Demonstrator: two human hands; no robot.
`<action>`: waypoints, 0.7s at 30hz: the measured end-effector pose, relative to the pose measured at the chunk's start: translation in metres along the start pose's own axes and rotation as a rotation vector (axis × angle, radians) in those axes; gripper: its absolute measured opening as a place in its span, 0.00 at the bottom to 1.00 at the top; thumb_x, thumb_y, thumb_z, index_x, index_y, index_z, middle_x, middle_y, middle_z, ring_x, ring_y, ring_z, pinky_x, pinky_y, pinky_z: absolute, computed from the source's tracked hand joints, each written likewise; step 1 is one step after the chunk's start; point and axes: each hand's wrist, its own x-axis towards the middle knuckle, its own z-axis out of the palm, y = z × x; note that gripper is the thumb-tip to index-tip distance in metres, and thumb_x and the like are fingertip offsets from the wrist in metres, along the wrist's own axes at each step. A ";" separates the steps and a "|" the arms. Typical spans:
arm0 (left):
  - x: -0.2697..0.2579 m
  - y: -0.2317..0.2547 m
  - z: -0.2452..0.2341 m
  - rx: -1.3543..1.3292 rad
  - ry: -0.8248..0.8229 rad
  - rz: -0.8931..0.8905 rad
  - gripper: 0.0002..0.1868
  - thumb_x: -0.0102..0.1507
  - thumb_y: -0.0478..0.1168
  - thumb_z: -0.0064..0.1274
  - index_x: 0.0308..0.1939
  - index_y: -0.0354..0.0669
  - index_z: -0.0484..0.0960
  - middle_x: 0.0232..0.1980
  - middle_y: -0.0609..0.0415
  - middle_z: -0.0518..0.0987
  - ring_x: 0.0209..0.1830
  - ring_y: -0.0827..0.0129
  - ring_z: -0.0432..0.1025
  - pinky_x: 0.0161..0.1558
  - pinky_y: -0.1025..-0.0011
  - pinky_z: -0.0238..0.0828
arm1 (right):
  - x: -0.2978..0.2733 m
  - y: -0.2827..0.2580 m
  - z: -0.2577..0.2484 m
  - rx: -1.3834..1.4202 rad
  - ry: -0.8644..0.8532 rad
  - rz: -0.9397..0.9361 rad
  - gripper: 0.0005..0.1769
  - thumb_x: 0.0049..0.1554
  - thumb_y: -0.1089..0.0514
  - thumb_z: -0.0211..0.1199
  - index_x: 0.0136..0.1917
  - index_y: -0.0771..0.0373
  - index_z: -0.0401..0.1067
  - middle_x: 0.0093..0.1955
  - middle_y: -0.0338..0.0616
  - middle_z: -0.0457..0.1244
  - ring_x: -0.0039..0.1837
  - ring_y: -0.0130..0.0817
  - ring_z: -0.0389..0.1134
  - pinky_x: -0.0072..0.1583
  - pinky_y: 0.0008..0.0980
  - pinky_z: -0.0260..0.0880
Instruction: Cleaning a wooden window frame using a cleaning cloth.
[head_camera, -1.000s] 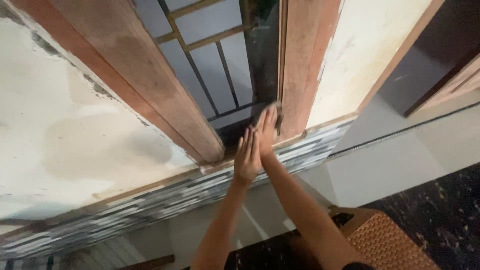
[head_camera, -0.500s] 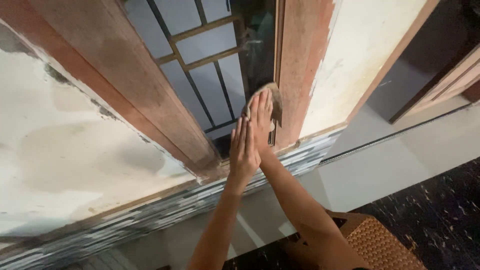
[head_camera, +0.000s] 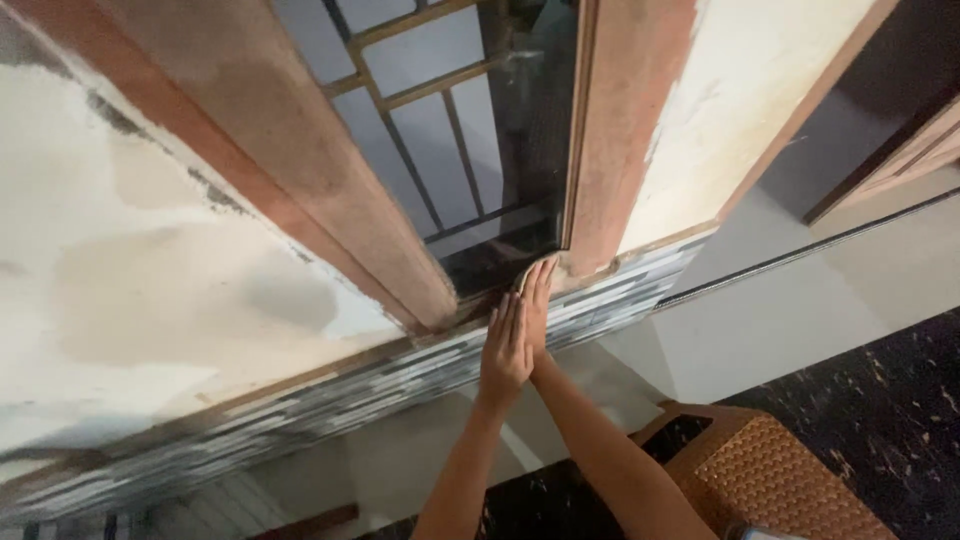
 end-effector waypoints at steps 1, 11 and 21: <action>0.000 -0.003 -0.012 0.002 -0.005 -0.011 0.31 0.70 0.31 0.43 0.78 0.30 0.57 0.79 0.35 0.60 0.80 0.46 0.55 0.78 0.51 0.51 | 0.001 -0.013 0.006 0.003 -0.010 0.005 0.39 0.69 0.52 0.45 0.85 0.67 0.35 0.87 0.68 0.29 0.86 0.67 0.33 0.81 0.55 0.40; -0.033 -0.047 -0.065 0.162 0.419 -0.274 0.18 0.68 0.29 0.46 0.62 0.36 0.74 0.66 0.39 0.71 0.71 0.43 0.63 0.68 0.47 0.64 | -0.026 -0.077 0.015 -0.106 0.199 0.041 0.31 0.61 0.69 0.53 0.77 0.71 0.55 0.82 0.69 0.43 0.83 0.66 0.44 0.79 0.55 0.48; -0.038 -0.056 -0.067 0.078 0.269 -0.226 0.24 0.66 0.25 0.45 0.68 0.32 0.69 0.76 0.36 0.66 0.80 0.38 0.56 0.76 0.46 0.62 | 0.010 -0.021 -0.070 -0.132 0.740 0.293 0.03 0.63 0.70 0.64 0.52 0.69 0.73 0.49 0.45 0.61 0.50 0.41 0.63 0.54 0.36 0.66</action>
